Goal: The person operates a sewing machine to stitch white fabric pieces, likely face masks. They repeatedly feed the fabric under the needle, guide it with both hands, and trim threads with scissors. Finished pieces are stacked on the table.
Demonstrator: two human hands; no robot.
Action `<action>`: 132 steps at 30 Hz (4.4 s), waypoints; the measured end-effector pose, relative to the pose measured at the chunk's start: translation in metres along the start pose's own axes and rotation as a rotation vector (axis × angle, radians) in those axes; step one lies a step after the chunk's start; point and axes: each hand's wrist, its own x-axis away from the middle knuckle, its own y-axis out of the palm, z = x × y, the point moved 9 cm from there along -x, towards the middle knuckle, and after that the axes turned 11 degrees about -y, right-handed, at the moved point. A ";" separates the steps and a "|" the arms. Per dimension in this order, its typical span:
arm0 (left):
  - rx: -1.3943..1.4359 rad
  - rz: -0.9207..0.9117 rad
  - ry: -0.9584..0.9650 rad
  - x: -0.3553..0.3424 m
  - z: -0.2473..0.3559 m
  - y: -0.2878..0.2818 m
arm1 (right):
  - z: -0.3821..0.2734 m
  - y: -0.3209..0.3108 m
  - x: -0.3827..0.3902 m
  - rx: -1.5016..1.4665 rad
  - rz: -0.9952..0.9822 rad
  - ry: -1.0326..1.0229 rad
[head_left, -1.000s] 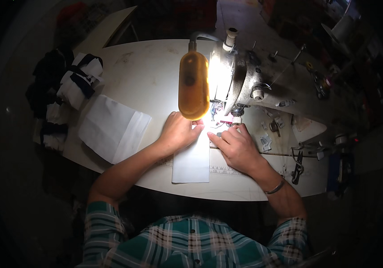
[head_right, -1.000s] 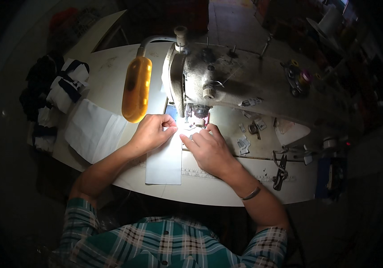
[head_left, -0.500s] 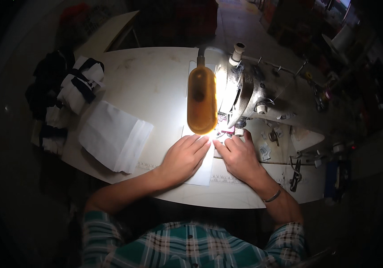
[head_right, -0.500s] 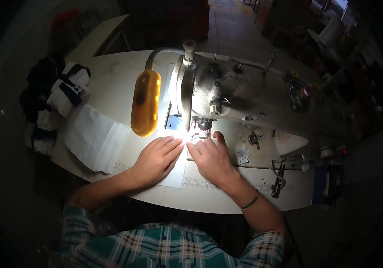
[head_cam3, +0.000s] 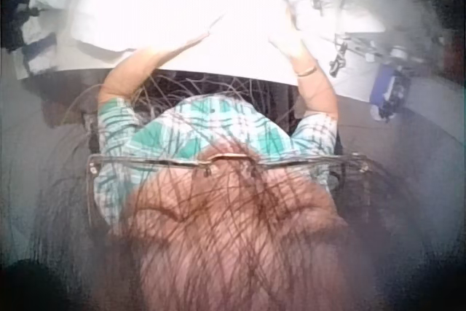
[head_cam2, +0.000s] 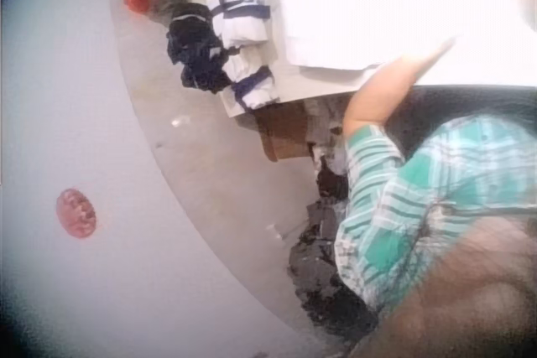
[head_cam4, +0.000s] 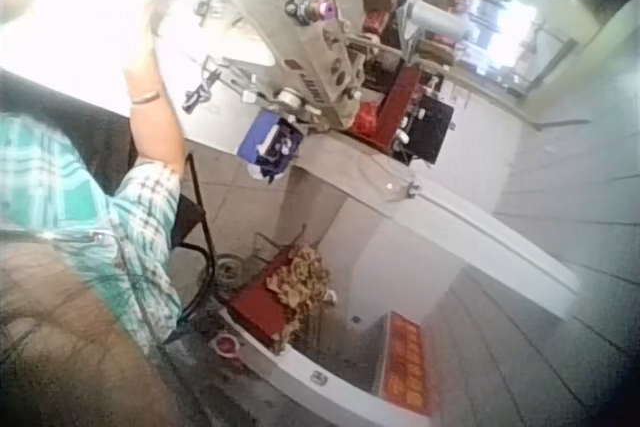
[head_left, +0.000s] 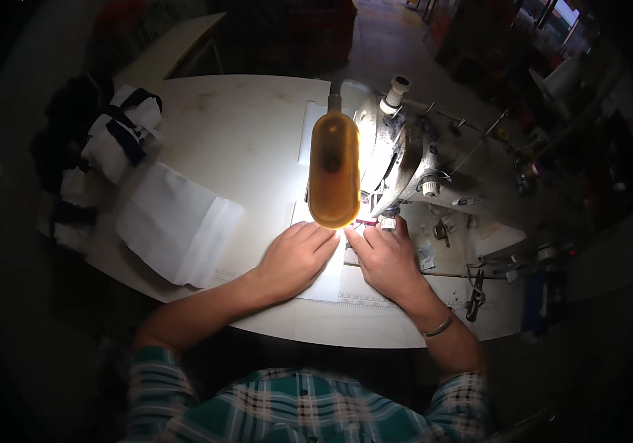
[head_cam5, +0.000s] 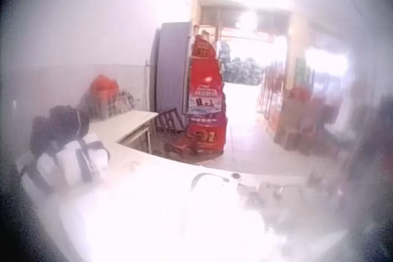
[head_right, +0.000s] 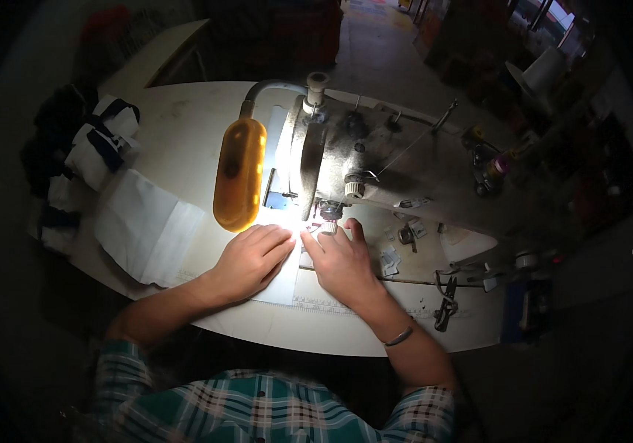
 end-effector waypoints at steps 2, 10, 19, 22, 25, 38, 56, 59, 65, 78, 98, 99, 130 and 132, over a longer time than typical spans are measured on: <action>0.045 0.000 0.044 0.003 0.003 -0.005 | 0.000 0.000 -0.001 -0.013 0.002 -0.004; 0.148 -0.057 0.182 0.010 0.015 -0.011 | 0.001 0.002 0.000 -0.038 -0.021 -0.006; 0.085 -0.056 0.223 0.014 0.017 -0.010 | 0.001 0.001 -0.001 -0.062 -0.043 0.005; 0.055 -0.062 0.236 0.016 0.018 -0.010 | 0.002 0.001 0.000 -0.086 -0.043 0.011; 0.018 -0.060 0.259 0.018 0.019 -0.009 | 0.001 -0.001 -0.001 -0.086 -0.040 0.006; -0.032 -0.011 0.166 0.008 0.016 -0.014 | -0.009 -0.018 -0.002 -0.147 0.024 -0.145; -0.139 -0.044 0.138 -0.003 0.003 0.000 | -0.004 -0.008 -0.003 0.007 0.022 -0.125; -0.180 -0.088 0.075 -0.006 -0.003 0.005 | -0.002 -0.004 -0.002 0.042 0.002 -0.104; -0.197 -0.055 0.039 -0.013 -0.008 0.009 | 0.002 0.003 0.000 0.031 -0.026 -0.046; -0.279 -0.144 -0.053 -0.024 -0.029 0.028 | 0.007 0.012 0.005 0.017 -0.121 0.038; -0.393 -0.045 -0.261 -0.070 -0.070 0.078 | -0.001 -0.010 -0.002 -0.089 -0.067 -0.013; -0.375 -0.022 -0.271 -0.077 -0.073 0.081 | -0.001 -0.010 -0.003 -0.085 -0.064 -0.022; -0.548 0.349 -0.386 0.101 -0.113 -0.202 | 0.000 -0.018 0.000 -0.114 -0.038 -0.007; -0.421 0.364 -0.393 0.096 -0.093 -0.201 | 0.001 -0.018 -0.002 -0.129 -0.040 0.001</action>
